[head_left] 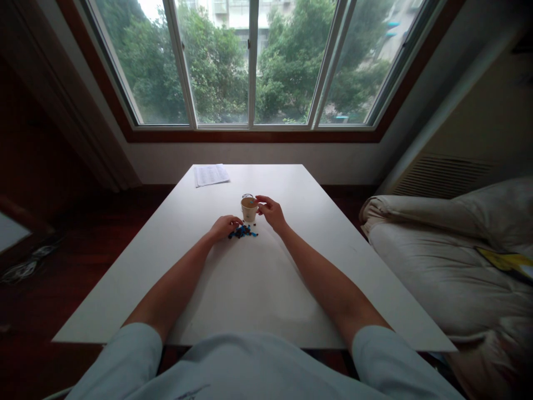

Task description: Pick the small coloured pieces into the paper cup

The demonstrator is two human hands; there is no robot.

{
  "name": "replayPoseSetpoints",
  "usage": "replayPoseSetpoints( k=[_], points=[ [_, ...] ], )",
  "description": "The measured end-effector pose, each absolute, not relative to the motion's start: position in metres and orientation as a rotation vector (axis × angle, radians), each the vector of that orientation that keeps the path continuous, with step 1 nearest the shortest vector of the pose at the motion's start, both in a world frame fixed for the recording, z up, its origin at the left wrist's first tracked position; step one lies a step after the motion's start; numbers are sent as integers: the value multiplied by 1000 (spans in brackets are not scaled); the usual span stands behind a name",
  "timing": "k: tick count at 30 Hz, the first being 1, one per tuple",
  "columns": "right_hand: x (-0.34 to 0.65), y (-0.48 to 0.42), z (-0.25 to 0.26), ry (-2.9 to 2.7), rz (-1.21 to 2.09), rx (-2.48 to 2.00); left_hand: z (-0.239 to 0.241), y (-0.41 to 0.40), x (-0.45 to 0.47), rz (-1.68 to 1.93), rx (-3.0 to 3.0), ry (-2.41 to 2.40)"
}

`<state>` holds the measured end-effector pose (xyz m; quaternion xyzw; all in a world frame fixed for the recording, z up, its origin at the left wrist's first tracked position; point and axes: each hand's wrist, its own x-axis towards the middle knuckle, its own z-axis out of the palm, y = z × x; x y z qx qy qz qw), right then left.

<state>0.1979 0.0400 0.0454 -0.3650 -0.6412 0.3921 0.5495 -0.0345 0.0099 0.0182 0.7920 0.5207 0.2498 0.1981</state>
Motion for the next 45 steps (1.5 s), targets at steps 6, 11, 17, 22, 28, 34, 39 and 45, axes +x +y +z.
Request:
replayPoseSetpoints(
  k=[6,11,17,22,28,34,39,45],
  points=[
    [202,42,37,-1529,803,-949,19,8,-32,669,2256,1508],
    [204,35,28,-1665,609,-1028,20,5,-30,670,2271,1495],
    [203,27,20,-1939,431,-1015,19,4,-29,668,2292,1531],
    [202,32,6,-2228,443,-965,18,5,-29,659,2332,1512],
    [201,36,0,-2370,442,-993,16,6,-28,667,2326,1529],
    [200,35,2,-2405,400,-1032,18,4,-28,658,2307,1561],
    [200,35,0,-2399,365,-1041,13,6,-30,678,2314,1578],
    [201,36,-2,-2413,333,-1052,9,10,-33,705,2321,1593]
  ],
)
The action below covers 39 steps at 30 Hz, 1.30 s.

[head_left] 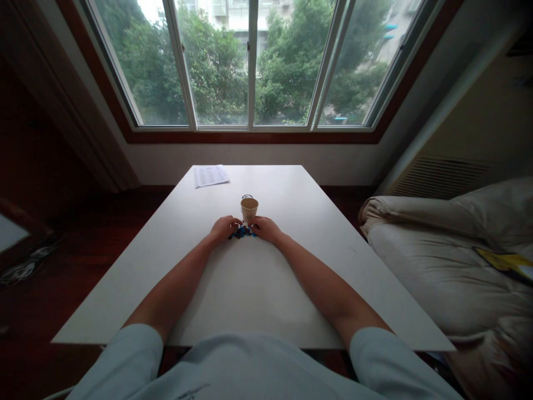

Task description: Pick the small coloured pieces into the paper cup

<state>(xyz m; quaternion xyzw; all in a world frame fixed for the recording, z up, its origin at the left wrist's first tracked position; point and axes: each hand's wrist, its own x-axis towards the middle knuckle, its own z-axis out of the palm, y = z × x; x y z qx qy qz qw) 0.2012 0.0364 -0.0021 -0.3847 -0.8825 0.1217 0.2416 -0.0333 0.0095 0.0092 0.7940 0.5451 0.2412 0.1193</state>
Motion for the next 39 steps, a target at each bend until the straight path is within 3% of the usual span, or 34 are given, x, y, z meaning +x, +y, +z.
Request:
replayPoseSetpoints(
  k=[15,39],
  points=[
    [202,29,9,-2440,219,-1198,7,10,-37,678,2331,1820],
    [201,31,3,-2218,286,-973,10,9,-40,694,2257,1984]
  ],
)
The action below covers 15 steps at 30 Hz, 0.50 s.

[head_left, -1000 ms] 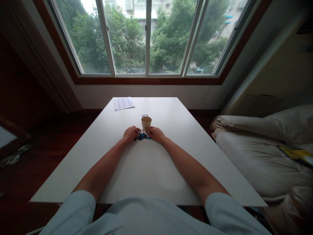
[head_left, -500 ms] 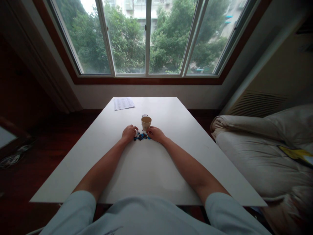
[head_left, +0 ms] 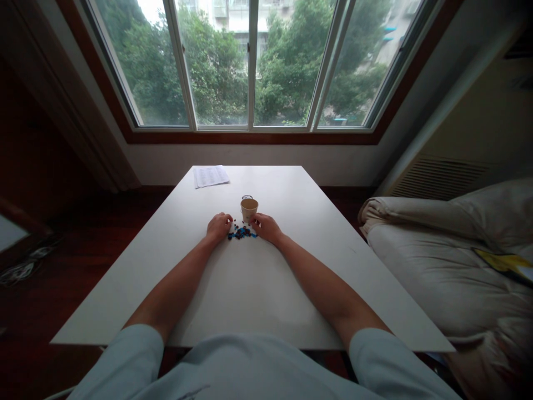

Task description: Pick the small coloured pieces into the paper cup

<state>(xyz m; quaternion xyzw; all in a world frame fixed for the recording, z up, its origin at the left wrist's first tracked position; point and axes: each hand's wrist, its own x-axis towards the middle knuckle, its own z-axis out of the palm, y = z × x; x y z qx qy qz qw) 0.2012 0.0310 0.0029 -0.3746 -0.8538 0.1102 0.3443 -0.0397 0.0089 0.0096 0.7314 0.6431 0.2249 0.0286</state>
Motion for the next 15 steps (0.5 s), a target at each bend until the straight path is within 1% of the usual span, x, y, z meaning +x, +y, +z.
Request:
replayPoseSetpoints(
  k=[8,15],
  points=[
    [199,25,13,-1999,225,-907,9,9,-38,700,2244,2002],
    [197,21,18,-1997,138,-840,17,4,-35,798,2166,1985]
  ],
)
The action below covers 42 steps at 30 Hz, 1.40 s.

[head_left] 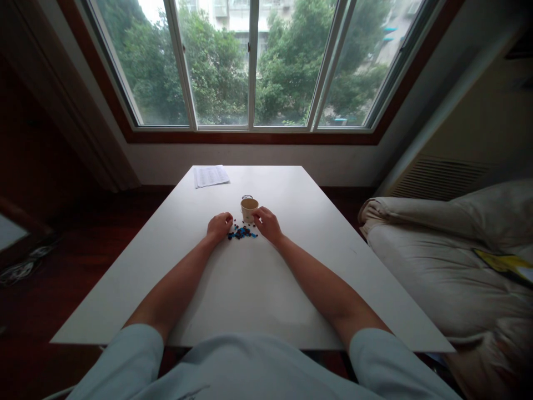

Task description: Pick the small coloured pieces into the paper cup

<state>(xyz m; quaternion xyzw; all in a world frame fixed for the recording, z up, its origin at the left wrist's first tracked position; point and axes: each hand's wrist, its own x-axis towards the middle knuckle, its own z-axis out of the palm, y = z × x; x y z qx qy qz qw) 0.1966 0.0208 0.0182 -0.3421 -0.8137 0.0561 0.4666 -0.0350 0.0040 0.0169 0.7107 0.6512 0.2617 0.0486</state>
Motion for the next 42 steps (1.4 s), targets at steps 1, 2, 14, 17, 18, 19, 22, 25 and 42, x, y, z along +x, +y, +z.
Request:
replayPoseSetpoints(
  k=[1,2,14,17,18,19,22,25,42],
  points=[
    [196,20,18,-2004,138,-836,20,2,-34,834,2142,1987],
    [196,20,18,-2009,138,-834,23,1,-32,879,2123,1983],
    [195,14,30,-1986,3,-980,36,-14,-13,1225,2124,1780],
    [194,13,31,-1975,-33,-984,37,-16,-10,1219,2088,1759],
    [194,13,31,-1978,-41,-983,38,-17,-9,1223,2075,1747],
    [193,13,31,-1987,-47,-981,39,-18,-8,1230,2063,1733],
    [192,14,29,-2036,-56,-955,40,-19,-6,1262,2019,1689],
    [194,17,26,-2041,-49,-928,41,-18,-2,1333,1903,1622],
    [205,33,13,-1876,39,-1017,55,5,17,1273,1460,1211]
  ],
)
